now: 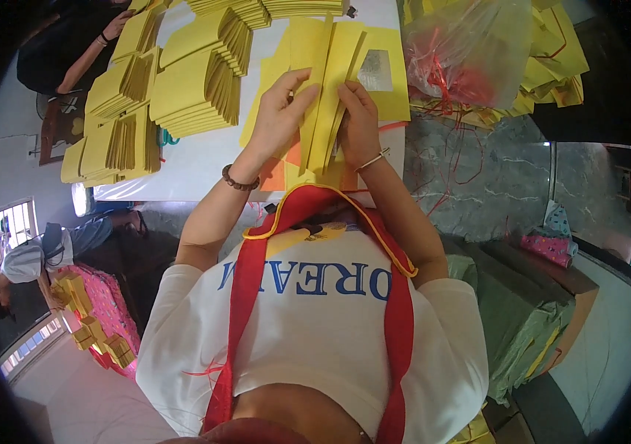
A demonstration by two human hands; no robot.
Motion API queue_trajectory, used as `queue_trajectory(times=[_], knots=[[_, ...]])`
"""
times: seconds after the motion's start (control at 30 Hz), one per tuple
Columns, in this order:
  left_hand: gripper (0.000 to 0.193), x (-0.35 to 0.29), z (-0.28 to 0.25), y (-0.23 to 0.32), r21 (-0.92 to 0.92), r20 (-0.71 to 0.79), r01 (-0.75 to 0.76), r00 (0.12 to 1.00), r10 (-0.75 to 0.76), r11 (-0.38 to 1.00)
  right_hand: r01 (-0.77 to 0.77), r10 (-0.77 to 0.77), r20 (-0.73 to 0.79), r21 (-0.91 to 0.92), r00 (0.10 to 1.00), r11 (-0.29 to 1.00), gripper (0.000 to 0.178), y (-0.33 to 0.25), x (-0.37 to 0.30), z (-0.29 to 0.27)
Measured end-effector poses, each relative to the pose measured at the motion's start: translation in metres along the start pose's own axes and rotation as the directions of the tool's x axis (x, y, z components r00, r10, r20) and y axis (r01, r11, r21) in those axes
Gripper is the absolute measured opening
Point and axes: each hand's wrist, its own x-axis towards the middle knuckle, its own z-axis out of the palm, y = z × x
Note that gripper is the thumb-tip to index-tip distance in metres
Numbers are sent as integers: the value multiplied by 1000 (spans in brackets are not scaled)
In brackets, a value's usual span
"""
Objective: Folding sheets of yellow joss paper into specific ceremonial shapes.
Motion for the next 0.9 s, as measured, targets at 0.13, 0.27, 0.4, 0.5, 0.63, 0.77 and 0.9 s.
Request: queue_trajectory(times=[0.13, 0.27, 0.4, 0.5, 0.63, 0.77, 0.9], knots=[[24, 1, -5, -1, -70, -6, 149, 989, -150, 986, -8, 8, -7, 8, 1000, 1000, 13, -2, -1, 3], [20, 4, -7, -3, -79, 18, 169, 986, -168, 982, -7, 7, -8, 8, 1000, 1000, 12, -1, 4, -1], [18, 4, -7, -6, 2, -6, 100, 995, -100, 995, -6, 5, -25, -39, 1000, 999, 11, 0, 4, -2], [19, 2, -5, -1, 17, -27, 112, 993, -112, 994, 3, -4, -18, -33, 1000, 999, 11, 1, 4, -3], [26, -1, -5, 5, 31, -108, -18, 994, 21, 999, -6, 6, 1, -11, 1000, 1000, 12, -1, 1, 3], [32, 2, -7, 3, 4, -10, -53, 999, 53, 999, -18, 18, 2, -1, 1000, 1000, 13, -2, 0, 5], [43, 0, -4, 8, 89, 12, -41, 999, 40, 995, -18, 18, 14, -12, 1000, 1000, 15, 0, 2, 0]])
